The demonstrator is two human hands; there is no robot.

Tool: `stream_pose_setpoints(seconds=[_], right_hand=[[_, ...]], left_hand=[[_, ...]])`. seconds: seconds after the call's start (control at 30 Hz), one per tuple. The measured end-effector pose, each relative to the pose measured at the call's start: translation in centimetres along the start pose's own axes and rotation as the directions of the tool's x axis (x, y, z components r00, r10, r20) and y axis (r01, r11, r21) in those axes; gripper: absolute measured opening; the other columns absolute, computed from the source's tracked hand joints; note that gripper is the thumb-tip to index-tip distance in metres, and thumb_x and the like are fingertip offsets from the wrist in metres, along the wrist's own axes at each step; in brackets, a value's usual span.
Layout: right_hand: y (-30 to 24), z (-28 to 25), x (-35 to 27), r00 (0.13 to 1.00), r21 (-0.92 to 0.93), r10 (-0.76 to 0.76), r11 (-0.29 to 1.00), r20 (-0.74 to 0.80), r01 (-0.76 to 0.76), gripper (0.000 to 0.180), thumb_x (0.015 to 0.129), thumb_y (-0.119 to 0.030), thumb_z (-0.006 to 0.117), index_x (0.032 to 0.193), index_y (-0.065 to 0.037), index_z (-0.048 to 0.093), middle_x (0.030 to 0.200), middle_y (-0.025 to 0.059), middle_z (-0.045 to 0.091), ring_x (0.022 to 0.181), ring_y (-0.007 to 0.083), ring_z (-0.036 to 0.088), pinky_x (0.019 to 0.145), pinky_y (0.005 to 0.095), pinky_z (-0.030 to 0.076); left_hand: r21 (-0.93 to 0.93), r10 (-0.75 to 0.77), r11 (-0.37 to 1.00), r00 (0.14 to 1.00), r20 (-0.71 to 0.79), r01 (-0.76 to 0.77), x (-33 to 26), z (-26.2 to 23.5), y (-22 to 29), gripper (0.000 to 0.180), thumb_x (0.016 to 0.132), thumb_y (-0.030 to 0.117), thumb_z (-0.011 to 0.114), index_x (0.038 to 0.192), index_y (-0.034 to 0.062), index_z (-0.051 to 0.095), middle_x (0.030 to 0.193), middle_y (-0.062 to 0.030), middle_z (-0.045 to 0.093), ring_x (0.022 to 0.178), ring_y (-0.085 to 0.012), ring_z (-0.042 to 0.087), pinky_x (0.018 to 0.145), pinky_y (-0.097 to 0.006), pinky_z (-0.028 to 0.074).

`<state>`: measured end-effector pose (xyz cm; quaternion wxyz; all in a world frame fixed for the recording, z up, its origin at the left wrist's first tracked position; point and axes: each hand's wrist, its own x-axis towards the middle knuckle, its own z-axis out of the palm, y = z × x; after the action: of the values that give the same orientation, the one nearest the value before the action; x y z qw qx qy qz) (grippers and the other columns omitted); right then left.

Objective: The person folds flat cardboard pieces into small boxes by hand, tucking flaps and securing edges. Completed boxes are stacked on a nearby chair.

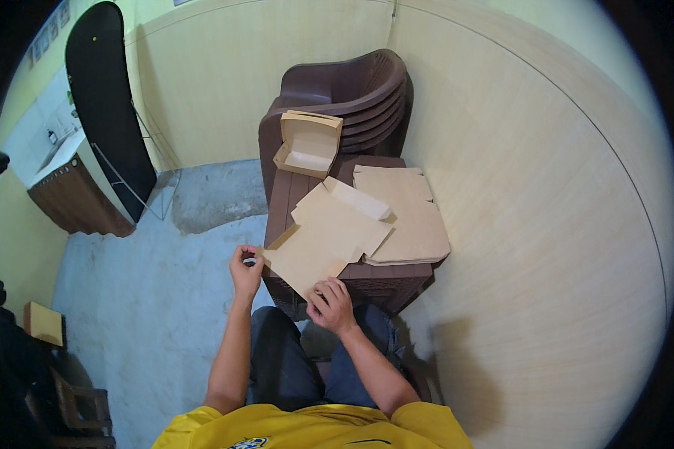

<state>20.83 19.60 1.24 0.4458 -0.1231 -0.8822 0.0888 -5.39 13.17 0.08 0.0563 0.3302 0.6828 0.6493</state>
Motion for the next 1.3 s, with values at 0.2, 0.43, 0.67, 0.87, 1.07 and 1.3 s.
stream_pose_setpoints(seconds=[0.2, 0.43, 0.67, 0.87, 1.07, 1.3], right_hand=[[0.0, -0.9, -0.5, 0.999, 0.094, -0.013, 0.995, -0.048, 0.017, 0.028, 0.071, -0.005, 0.073, 0.099, -0.003, 0.068, 0.111, 0.0165, 0.067, 0.11, 0.038, 0.068, 0.107, 0.0565, 0.056], [2.3, -1.2, 1.1, 0.999, 0.141, 0.041, 0.989, -0.031, -0.036, 0.021, 0.073, 0.004, 0.064, 0.094, 0.002, 0.064, 0.109, 0.0213, 0.069, 0.113, 0.0457, 0.07, 0.104, 0.0523, 0.059], [4.3, -2.2, 2.4, 0.991, 0.134, 0.129, 0.982, 0.031, -0.132, 0.02, 0.075, 0.01, 0.059, 0.094, 0.002, 0.061, 0.113, 0.0199, 0.072, 0.116, 0.0415, 0.071, 0.1, 0.0484, 0.059], [4.3, -2.5, 2.3, 0.989, 0.138, 0.143, 0.979, 0.046, -0.148, 0.022, 0.074, 0.007, 0.065, 0.095, 0.0, 0.062, 0.116, 0.0177, 0.073, 0.12, 0.0401, 0.072, 0.103, 0.0474, 0.059], [5.2, -3.1, 2.5, 0.989, 0.074, 0.128, 0.988, 0.069, -0.133, 0.024, 0.074, 0.003, 0.072, 0.097, -0.003, 0.068, 0.123, 0.013, 0.077, 0.127, 0.0329, 0.072, 0.112, 0.0489, 0.057], [5.7, -2.5, 1.3, 0.994, 0.056, 0.11, 0.992, 0.01, -0.111, 0.026, 0.077, 0.001, 0.075, 0.103, -0.003, 0.074, 0.128, 0.0111, 0.079, 0.131, 0.0293, 0.072, 0.115, 0.0519, 0.055]], left_hand=[[0.247, 0.341, 0.917, 0.937, -0.078, -0.313, -6.3, -2.4, 3.3, 0.025, 0.078, -0.005, 0.077, 0.098, 0.0037, 0.065, 0.102, -0.0122, 0.07, 0.094, -0.0337, 0.068, 0.076, -0.04, 0.054], [0.408, 0.55, 0.752, 0.834, 0.043, -0.517, -10.0, -3.0, 5.2, 0.034, 0.072, -0.005, 0.084, 0.101, 0.0032, 0.07, 0.105, -0.0114, 0.074, 0.1, -0.033, 0.071, 0.086, -0.045, 0.058], [0.417, 0.527, 0.698, 0.812, 0.252, -0.582, -9.7, -3.1, 5.8, 0.031, 0.079, 0.008, 0.082, 0.109, 0.0103, 0.077, 0.116, -0.0042, 0.076, 0.108, -0.0284, 0.07, 0.091, -0.041, 0.055], [0.474, 0.6, 0.598, 0.753, 0.269, -0.646, -8.4, -2.9, 3.8, 0.031, 0.079, 0.005, 0.081, 0.108, 0.013, 0.078, 0.12, 0.0019, 0.076, 0.109, -0.0255, 0.068, 0.087, -0.042, 0.053], [0.464, 0.599, 0.584, 0.74, 0.307, -0.666, -6.0, -2.8, 3.4, 0.019, 0.082, 0.007, 0.08, 0.1, 0.0131, 0.08, 0.108, 0.0023, 0.078, 0.102, -0.0241, 0.068, 0.086, -0.041, 0.052], [0.384, 0.618, 0.615, 0.723, 0.308, -0.689, -5.6, -2.7, 2.3, 0.014, 0.087, 0.008, 0.078, 0.099, 0.0132, 0.081, 0.098, 0.0013, 0.078, 0.096, -0.0218, 0.068, 0.082, -0.04, 0.048]])
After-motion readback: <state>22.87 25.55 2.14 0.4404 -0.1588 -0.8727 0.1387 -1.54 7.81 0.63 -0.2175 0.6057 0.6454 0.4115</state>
